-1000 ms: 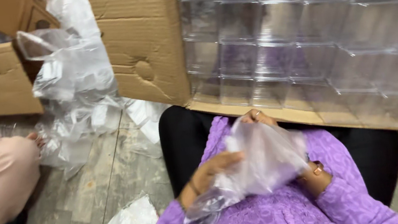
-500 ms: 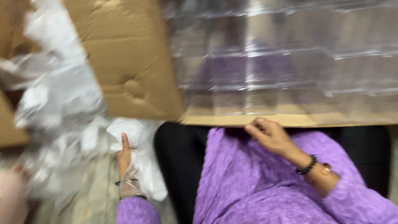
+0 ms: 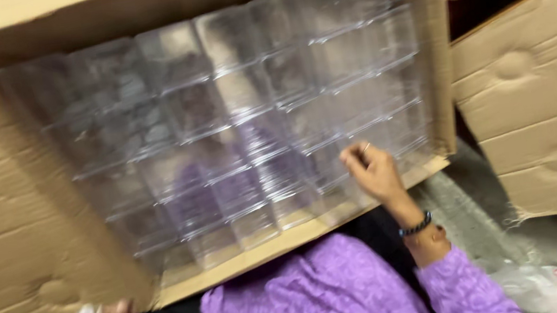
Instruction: The person sits on the floor and removes clear plastic bags from small transparent plastic boxes, placing each unwrapped box into a large cardboard box. They repeatedly take a wrapped box, pull off the plastic bag, and set the box into the box in front of them.
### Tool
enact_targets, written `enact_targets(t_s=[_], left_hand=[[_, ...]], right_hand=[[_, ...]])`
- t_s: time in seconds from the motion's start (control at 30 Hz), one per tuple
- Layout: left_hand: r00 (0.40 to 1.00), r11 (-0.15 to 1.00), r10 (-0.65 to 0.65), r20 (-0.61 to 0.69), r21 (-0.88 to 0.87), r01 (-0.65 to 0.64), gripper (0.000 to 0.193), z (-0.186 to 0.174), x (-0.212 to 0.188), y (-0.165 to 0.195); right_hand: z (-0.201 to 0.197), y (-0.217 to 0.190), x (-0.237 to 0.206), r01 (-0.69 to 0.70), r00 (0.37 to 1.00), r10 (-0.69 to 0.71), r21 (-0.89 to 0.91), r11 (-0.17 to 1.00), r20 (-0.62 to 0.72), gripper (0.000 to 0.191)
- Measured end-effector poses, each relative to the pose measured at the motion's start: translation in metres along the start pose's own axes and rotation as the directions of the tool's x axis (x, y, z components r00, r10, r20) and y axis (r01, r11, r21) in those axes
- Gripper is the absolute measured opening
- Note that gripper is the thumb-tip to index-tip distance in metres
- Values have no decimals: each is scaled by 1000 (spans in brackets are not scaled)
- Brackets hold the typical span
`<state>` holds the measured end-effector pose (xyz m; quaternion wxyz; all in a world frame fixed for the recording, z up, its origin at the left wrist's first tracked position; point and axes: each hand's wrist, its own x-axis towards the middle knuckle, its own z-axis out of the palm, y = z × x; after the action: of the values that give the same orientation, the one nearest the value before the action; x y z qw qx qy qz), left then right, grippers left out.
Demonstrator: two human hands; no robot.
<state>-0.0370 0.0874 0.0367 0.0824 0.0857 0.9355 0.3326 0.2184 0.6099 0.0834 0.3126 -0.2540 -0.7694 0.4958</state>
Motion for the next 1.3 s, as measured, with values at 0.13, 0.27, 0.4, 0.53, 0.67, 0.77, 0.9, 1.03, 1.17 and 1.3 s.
enact_targets(t_s=[0.13,0.27,0.4,0.53,0.67,0.77,0.9,1.03,1.17,1.3], left_hand=[[910,879,414,27,-271,-392,40,31,0,179],[666,627,741,-82,-269,-731,38,80,49,353],[714,640,674,-189,-333,-693,33,128,90,458],[790,709,588,-171,-361,-606,30,146,80,469],[779,661,619,-101,-469,-586,29,127,38,397],[910,754,415,1,-560,-343,41,106,1,322],[957,815,241,161,-570,-110,66,114,-43,240],[957,835,224,185,-543,-91,61,139,-48,185],[905,938,227,359,-329,-105,56,154,-41,160],[924,977,111,366,129,-168,64,158,-51,169]], right_hand=[[-64,-16,75,271,888,-320,-186,944,-331,14],[-98,-40,145,355,794,-467,-325,876,-390,25],[-60,-80,198,475,744,-635,-504,721,-208,66],[-7,-117,233,398,829,-552,-600,694,-89,115],[8,-129,220,346,824,-549,-646,681,-137,107],[33,-126,146,661,656,-754,-462,591,-26,98],[113,-104,-16,618,786,-583,-272,737,208,99],[115,-70,-68,595,783,-538,-124,794,314,98],[46,-48,-26,636,769,-596,-175,752,234,79],[-37,-43,28,490,843,-537,-454,744,31,55]])
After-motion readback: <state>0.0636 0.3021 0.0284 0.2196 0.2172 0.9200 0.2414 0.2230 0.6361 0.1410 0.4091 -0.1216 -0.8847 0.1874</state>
